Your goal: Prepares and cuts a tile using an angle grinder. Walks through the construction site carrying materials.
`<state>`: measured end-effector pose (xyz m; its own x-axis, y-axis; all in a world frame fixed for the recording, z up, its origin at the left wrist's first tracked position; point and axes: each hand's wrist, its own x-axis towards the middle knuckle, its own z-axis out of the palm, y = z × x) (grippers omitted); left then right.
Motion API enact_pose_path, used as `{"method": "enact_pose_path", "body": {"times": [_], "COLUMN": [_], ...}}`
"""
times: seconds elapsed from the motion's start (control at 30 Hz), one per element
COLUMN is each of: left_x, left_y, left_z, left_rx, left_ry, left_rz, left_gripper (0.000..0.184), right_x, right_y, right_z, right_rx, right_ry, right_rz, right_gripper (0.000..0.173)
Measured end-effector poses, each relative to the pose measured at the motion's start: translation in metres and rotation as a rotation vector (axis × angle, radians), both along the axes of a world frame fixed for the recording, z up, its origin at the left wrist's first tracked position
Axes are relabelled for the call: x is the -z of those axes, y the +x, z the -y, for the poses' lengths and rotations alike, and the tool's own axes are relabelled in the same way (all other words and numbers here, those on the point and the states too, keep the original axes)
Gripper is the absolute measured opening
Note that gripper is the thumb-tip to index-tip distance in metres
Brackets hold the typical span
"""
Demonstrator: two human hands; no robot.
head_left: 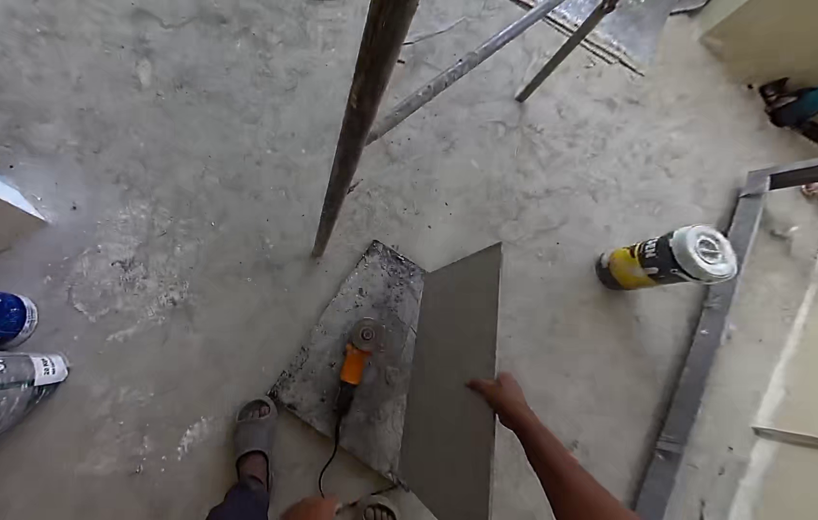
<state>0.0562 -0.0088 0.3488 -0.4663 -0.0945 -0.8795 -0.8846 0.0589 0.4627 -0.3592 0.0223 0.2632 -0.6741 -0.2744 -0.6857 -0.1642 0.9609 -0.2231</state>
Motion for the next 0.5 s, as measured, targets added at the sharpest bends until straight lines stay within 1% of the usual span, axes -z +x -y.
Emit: {"method": "enact_pose_path", "body": {"times": [0.1,0.17,0.2,0.27,0.33,0.4,0.47,0.5], "left_x": [0.014,0.018,0.015,-0.003,-0.038,-0.088,-0.147,-0.176], "left_y": [0.017,0.022,0.026,0.037,0.053,0.077,0.112,0.132], "left_z": [-0.026,-0.044,-0.054,-0.071,-0.08,-0.075,-0.065,-0.061], "left_rx": [-0.041,-0.147,-0.216,-0.378,-0.557,-0.755,-0.939,-1.032], "left_ry": [0.038,-0.009,-0.052,-0.192,-0.383,-0.511,-0.527,-0.494], "left_rz": [0.091,0.084,0.059,-0.041,-0.147,-0.182,-0.13,-0.086], "left_gripper": [0.049,0.048,0.047,0.043,0.038,0.034,0.033,0.033], "right_x": [-0.048,-0.09,-0.112,-0.155,-0.198,-0.24,-0.279,-0.296], "right_y": [0.0,-0.001,0.002,0.012,0.021,0.034,0.049,0.054], "right_z": [-0.038,-0.059,-0.071,-0.094,-0.119,-0.139,-0.159,-0.167], "right_rx": [0.008,-0.018,-0.039,-0.089,-0.154,-0.225,-0.288,-0.32], "right_ry": [-0.029,-0.032,-0.011,0.058,0.119,0.163,0.216,0.257], "right_rz": [0.024,0.018,0.017,0.022,0.032,0.05,0.084,0.111], "right_gripper": [0.049,0.046,0.044,0.044,0.042,0.038,0.038,0.039]}}
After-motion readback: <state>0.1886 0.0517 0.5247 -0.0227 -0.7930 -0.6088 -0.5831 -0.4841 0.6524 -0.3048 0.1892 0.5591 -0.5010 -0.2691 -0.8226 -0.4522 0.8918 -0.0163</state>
